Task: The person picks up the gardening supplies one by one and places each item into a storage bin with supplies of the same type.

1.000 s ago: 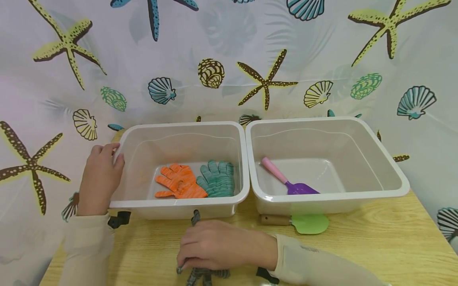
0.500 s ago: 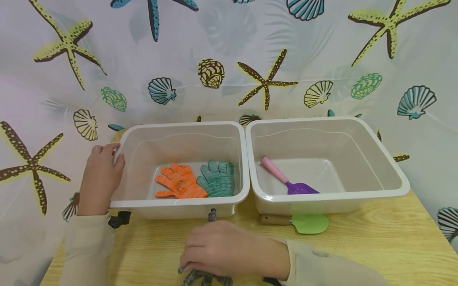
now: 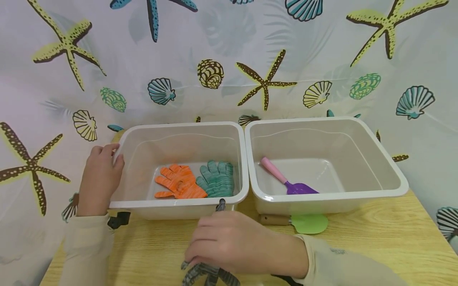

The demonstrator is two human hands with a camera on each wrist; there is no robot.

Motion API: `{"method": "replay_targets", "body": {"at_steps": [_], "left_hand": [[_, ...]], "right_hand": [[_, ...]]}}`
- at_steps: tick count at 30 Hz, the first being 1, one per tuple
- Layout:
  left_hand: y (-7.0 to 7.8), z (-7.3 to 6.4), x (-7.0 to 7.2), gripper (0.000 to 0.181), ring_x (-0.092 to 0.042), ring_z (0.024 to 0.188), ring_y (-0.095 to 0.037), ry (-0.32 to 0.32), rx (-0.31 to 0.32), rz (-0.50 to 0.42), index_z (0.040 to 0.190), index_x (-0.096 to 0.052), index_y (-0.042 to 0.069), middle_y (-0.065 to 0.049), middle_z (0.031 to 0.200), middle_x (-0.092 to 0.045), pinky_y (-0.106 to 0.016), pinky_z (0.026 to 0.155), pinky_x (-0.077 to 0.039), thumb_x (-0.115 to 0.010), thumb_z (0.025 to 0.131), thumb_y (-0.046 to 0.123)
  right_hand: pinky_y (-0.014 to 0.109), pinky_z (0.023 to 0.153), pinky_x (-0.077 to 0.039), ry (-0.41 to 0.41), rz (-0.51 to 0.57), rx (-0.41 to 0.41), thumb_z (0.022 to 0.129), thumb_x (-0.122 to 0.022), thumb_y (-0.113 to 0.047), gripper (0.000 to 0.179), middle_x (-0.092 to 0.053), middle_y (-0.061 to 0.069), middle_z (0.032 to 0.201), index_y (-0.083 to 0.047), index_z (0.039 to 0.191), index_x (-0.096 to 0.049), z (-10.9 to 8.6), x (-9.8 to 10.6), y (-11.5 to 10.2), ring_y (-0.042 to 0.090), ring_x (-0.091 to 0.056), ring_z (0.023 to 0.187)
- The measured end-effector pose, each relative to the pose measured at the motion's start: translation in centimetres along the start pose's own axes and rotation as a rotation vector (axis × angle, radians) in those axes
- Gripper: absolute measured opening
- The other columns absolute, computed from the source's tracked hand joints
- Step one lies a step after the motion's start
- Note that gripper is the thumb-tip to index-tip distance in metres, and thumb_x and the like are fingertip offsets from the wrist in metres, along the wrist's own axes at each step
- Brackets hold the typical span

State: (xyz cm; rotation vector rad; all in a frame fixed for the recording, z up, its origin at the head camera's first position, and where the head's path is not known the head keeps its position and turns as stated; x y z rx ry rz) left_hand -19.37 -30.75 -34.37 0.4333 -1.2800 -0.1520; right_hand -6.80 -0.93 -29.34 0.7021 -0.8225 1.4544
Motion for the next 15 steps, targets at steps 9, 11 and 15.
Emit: {"method": "replay_targets", "body": {"at_steps": [9,11,15], "left_hand": [[-0.1,0.0,-0.1,0.042,-0.041,0.090,-0.039,0.024,-0.029,-0.003,0.126,-0.043,-0.003,-0.027,0.109,-0.041,-0.057,0.080,-0.036,-0.045,0.091,0.022],[-0.1,0.0,-0.1,0.042,-0.041,0.090,-0.039,0.029,-0.035,-0.006,0.125,-0.043,-0.003,-0.027,0.108,-0.042,-0.057,0.080,-0.036,-0.045,0.091,0.021],[-0.2,0.0,-0.1,0.043,-0.041,0.090,-0.039,0.020,-0.028,-0.010,0.126,-0.043,-0.003,-0.027,0.109,-0.041,-0.057,0.080,-0.037,-0.044,0.092,0.022]], "right_hand": [[0.013,0.075,-0.038,0.047,-0.008,0.005,0.084,-0.061,-0.022,0.005,-0.059,-0.012,0.085,-0.018,0.086,-0.064,0.6,2.4,0.5,0.002,-0.050,0.080],[0.013,0.074,-0.038,0.050,-0.004,0.007,0.084,-0.061,-0.022,0.005,-0.059,-0.011,0.084,-0.018,0.086,-0.064,0.8,2.9,0.5,0.002,-0.051,0.079],[0.014,0.074,-0.039,0.057,-0.017,0.043,0.084,-0.061,-0.020,0.005,-0.060,-0.010,0.085,-0.017,0.087,-0.063,1.2,3.8,0.2,0.004,-0.052,0.080]]}}
Point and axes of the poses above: each hand's wrist, its own z-axis towards the middle knuckle, its own x-axis out of the back of the hand, y = z × x, the point moved 4 cm from there along z, towards the middle knuckle
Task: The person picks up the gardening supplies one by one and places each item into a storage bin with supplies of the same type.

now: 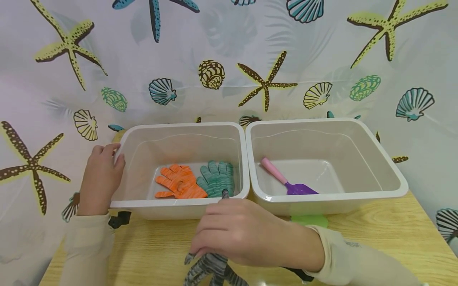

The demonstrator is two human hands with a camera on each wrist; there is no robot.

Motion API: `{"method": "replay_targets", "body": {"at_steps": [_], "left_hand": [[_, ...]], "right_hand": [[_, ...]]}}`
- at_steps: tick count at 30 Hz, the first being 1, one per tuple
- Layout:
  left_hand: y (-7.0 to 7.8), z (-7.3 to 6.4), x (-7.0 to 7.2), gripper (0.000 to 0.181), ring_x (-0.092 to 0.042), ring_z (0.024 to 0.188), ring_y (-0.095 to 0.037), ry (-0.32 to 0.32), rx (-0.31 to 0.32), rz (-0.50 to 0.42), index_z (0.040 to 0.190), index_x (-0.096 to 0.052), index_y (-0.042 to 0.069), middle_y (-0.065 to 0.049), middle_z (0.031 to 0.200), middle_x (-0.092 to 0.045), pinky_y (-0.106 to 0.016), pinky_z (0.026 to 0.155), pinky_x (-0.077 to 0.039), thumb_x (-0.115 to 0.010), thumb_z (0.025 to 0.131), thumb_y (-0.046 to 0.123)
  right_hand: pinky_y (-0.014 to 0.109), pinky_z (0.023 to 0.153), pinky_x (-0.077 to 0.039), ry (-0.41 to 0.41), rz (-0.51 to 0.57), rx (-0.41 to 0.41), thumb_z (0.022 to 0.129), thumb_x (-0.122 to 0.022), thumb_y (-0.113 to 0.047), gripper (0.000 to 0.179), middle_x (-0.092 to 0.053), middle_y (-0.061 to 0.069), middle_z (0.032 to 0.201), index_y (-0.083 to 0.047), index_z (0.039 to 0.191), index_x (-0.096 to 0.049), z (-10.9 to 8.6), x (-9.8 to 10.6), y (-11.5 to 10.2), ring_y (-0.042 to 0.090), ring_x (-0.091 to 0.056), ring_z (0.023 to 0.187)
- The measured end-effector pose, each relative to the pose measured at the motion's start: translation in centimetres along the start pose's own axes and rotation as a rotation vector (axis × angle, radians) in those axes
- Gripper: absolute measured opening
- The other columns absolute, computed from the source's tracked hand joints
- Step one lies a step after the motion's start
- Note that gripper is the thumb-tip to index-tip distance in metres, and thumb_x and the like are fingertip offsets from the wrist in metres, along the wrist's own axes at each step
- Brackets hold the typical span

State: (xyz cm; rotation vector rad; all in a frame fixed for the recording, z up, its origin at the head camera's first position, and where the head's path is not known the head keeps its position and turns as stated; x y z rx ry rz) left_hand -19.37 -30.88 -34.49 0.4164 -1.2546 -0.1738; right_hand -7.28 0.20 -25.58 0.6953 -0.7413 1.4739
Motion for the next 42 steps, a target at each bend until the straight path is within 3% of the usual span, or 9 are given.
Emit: {"method": "replay_targets", "body": {"at_steps": [11,19,25,32,42], "left_hand": [[0.0,0.0,0.1,0.044,-0.041,0.090,-0.038,-0.014,0.031,0.003,0.128,-0.041,-0.001,-0.026,0.109,-0.041,-0.058,0.080,-0.038,-0.044,0.092,0.024],[0.0,0.0,0.0,0.044,-0.040,0.089,-0.037,-0.012,0.022,-0.006,0.127,-0.042,-0.001,-0.025,0.108,-0.041,-0.056,0.078,-0.038,-0.044,0.092,0.025],[-0.1,-0.2,0.0,0.044,-0.041,0.089,-0.038,-0.014,0.023,0.001,0.127,-0.042,-0.002,-0.026,0.108,-0.041,-0.057,0.079,-0.038,-0.045,0.092,0.023],[0.0,-0.3,0.3,0.039,-0.042,0.087,-0.038,0.037,-0.032,0.008,0.122,-0.046,-0.005,-0.025,0.102,-0.042,-0.054,0.078,-0.036,-0.045,0.091,0.018],[0.0,-0.1,0.0,0.040,-0.041,0.088,-0.038,0.021,-0.021,0.008,0.124,-0.044,-0.004,-0.026,0.104,-0.041,-0.055,0.079,-0.036,-0.045,0.091,0.019]], "right_hand": [[0.017,0.070,-0.040,0.089,-0.042,-0.005,0.082,-0.064,-0.018,0.006,-0.060,-0.007,0.080,-0.013,0.083,-0.063,1.3,2.3,1.1,0.007,-0.050,0.073],[0.018,0.069,-0.041,0.082,-0.067,-0.040,0.083,-0.062,-0.016,0.006,-0.061,-0.005,0.081,-0.010,0.085,-0.063,1.7,3.1,2.6,0.008,-0.051,0.074],[0.017,0.072,-0.041,0.069,-0.076,-0.089,0.083,-0.062,-0.016,0.007,-0.061,-0.005,0.081,-0.010,0.084,-0.065,2.4,3.3,3.7,0.007,-0.051,0.074],[0.015,0.070,-0.042,0.120,-0.120,-0.140,0.082,-0.064,-0.017,0.007,-0.059,-0.006,0.077,-0.011,0.081,-0.066,3.6,3.4,5.3,0.005,-0.051,0.072],[0.017,0.068,-0.043,0.107,-0.125,-0.247,0.083,-0.062,-0.022,0.011,-0.059,-0.008,0.081,-0.012,0.087,-0.066,4.5,2.6,8.3,0.001,-0.052,0.073]]}}
Point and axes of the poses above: each hand's wrist, its own z-axis towards the middle knuckle, its own x-axis out of the back of the hand, y = z × x, the point moved 4 cm from there along z, towards the middle knuckle
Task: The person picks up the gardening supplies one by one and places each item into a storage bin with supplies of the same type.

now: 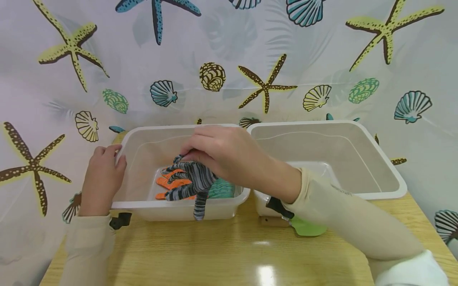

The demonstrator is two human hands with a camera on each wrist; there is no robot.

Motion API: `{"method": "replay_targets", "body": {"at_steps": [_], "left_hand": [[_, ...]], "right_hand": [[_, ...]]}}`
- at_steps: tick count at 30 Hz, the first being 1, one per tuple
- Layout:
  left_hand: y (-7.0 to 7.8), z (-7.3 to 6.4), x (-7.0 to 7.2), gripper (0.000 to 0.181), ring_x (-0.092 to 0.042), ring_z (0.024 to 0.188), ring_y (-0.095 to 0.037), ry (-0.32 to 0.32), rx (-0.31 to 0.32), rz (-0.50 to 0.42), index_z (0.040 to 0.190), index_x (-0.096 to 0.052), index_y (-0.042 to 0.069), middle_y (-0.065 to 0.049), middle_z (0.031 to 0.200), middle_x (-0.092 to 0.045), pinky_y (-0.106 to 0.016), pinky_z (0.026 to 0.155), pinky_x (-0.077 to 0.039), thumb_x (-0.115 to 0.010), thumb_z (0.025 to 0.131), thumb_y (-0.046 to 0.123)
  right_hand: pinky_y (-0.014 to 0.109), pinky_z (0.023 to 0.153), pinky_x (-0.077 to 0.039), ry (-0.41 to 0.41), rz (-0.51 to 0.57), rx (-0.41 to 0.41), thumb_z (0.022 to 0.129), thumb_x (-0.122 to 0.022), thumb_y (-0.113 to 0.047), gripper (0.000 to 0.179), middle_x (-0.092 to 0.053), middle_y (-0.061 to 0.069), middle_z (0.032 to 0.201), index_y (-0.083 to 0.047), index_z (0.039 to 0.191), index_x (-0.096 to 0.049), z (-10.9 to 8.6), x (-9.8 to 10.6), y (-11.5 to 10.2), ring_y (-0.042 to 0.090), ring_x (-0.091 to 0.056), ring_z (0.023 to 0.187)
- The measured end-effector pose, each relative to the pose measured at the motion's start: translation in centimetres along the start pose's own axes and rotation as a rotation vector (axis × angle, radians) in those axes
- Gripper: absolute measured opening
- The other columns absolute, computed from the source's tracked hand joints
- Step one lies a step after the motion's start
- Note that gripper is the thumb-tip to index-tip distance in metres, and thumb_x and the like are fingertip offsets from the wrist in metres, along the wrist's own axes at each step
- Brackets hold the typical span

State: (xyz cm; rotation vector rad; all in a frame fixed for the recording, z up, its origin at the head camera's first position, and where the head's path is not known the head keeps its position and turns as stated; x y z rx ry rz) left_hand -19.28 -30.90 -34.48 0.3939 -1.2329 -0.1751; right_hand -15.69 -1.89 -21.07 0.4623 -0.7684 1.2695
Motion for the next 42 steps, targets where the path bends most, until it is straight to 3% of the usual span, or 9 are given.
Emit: {"method": "replay_targets", "body": {"at_steps": [7,13,26,31,42], "left_hand": [[0.3,0.1,0.1,0.040,-0.041,0.089,-0.039,0.002,-0.010,0.000,0.124,-0.044,-0.004,-0.026,0.105,-0.041,-0.056,0.080,-0.036,-0.045,0.091,0.019],[0.6,0.0,0.2,0.039,-0.041,0.090,-0.040,-0.003,-0.015,0.004,0.123,-0.044,-0.005,-0.027,0.105,-0.041,-0.056,0.081,-0.035,-0.045,0.091,0.017],[0.2,0.1,-0.1,0.043,-0.041,0.089,-0.038,-0.019,0.034,0.008,0.126,-0.042,-0.003,-0.026,0.107,-0.041,-0.056,0.081,-0.037,-0.046,0.091,0.022],[0.2,0.0,0.0,0.041,-0.041,0.089,-0.038,0.005,0.013,0.007,0.125,-0.044,-0.003,-0.026,0.106,-0.042,-0.055,0.079,-0.037,-0.047,0.091,0.020],[0.0,0.0,-0.2,0.042,-0.041,0.090,-0.038,-0.006,0.022,0.013,0.126,-0.043,-0.002,-0.026,0.107,-0.041,-0.055,0.080,-0.037,-0.046,0.091,0.021]], "right_hand": [[0.017,0.061,-0.041,-0.069,0.003,-0.064,0.083,-0.061,-0.024,0.009,-0.058,-0.011,0.082,-0.016,0.088,-0.065,0.3,-1.9,2.0,-0.001,-0.051,0.070],[0.017,0.063,-0.039,-0.146,0.031,-0.129,0.084,-0.060,-0.025,0.010,-0.057,-0.012,0.085,-0.019,0.090,-0.065,0.8,-3.6,3.2,-0.002,-0.049,0.072],[0.016,0.067,-0.039,-0.307,0.028,-0.321,0.085,-0.057,-0.031,0.011,-0.059,-0.013,0.086,-0.023,0.089,-0.063,3.2,-8.2,4.9,0.000,-0.051,0.077],[0.016,0.066,-0.039,-0.374,0.055,-0.415,0.085,-0.057,-0.031,0.009,-0.059,-0.016,0.086,-0.025,0.088,-0.062,3.6,-9.6,5.9,-0.001,-0.050,0.076],[0.019,0.063,-0.040,-0.455,0.058,-0.457,0.084,-0.058,-0.032,0.007,-0.056,-0.015,0.080,-0.025,0.085,-0.060,3.9,-13.0,6.3,0.001,-0.049,0.073]]}}
Point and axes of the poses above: each hand's wrist, its own z-axis towards the middle knuckle, its own x-axis out of the back of the hand, y = z × x, the point moved 4 cm from there along z, towards the middle knuckle
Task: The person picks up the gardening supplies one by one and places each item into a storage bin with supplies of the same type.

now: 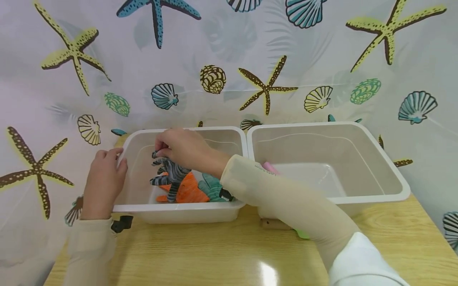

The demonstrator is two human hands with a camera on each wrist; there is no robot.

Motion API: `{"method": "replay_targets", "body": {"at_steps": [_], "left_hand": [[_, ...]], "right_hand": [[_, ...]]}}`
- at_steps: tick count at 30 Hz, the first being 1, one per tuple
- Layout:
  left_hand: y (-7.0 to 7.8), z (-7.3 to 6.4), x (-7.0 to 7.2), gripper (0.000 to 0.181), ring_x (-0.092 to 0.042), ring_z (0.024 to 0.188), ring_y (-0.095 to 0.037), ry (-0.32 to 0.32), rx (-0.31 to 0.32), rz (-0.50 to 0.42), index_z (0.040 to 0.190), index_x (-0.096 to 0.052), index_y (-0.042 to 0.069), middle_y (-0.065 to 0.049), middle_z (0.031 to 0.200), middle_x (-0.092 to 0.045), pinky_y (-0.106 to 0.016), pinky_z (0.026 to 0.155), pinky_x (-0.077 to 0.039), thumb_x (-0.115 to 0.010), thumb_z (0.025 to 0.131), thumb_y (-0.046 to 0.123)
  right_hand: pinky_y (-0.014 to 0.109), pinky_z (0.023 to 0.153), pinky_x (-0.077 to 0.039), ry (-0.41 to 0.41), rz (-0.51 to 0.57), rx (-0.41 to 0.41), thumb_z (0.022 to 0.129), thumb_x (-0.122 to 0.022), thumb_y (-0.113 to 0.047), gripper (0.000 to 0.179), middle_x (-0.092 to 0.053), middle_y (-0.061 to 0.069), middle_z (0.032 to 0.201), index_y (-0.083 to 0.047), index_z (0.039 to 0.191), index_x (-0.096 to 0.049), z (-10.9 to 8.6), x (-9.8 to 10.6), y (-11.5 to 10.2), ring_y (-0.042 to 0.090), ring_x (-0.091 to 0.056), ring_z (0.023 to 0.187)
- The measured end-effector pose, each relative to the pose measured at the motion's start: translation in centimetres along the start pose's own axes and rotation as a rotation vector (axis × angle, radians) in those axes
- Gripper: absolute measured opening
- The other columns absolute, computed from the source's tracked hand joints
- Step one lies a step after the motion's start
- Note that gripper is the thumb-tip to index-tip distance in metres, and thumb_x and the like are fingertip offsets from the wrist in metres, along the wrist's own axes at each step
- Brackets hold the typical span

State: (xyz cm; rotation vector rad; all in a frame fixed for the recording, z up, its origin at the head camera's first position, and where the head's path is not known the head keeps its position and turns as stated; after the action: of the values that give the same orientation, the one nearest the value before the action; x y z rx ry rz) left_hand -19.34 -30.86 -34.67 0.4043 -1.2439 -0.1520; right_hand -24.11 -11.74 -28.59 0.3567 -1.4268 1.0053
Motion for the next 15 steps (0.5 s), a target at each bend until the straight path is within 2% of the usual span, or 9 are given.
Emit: {"method": "replay_targets", "body": {"at_steps": [9,15], "left_hand": [[0.1,-0.1,0.1,0.041,-0.041,0.090,-0.038,0.011,-0.013,-0.001,0.124,-0.044,-0.003,-0.026,0.107,-0.041,-0.055,0.080,-0.037,-0.047,0.091,0.020],[0.1,0.0,0.1,0.041,-0.041,0.090,-0.039,0.007,-0.009,0.004,0.125,-0.044,-0.003,-0.026,0.107,-0.041,-0.055,0.079,-0.037,-0.046,0.091,0.020]], "right_hand": [[0.021,0.068,-0.042,-0.037,-0.074,-0.012,0.086,-0.057,-0.030,0.009,-0.058,-0.015,0.088,-0.024,0.091,-0.061,0.8,-2.3,0.4,0.002,-0.050,0.079],[0.022,0.061,-0.041,-0.081,-0.121,0.013,0.084,-0.057,-0.034,0.009,-0.055,-0.015,0.080,-0.026,0.085,-0.061,1.4,-3.8,0.0,0.004,-0.049,0.073]]}}
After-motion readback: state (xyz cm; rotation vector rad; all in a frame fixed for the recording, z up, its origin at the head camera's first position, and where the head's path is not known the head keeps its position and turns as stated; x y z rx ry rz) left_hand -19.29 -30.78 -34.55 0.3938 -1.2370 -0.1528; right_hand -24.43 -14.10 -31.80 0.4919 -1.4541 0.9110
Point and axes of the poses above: each hand's wrist, its own z-axis towards the middle knuckle, its own x-axis out of the back of the hand, y = z × x, the point moved 4 cm from there along z, towards the middle knuckle
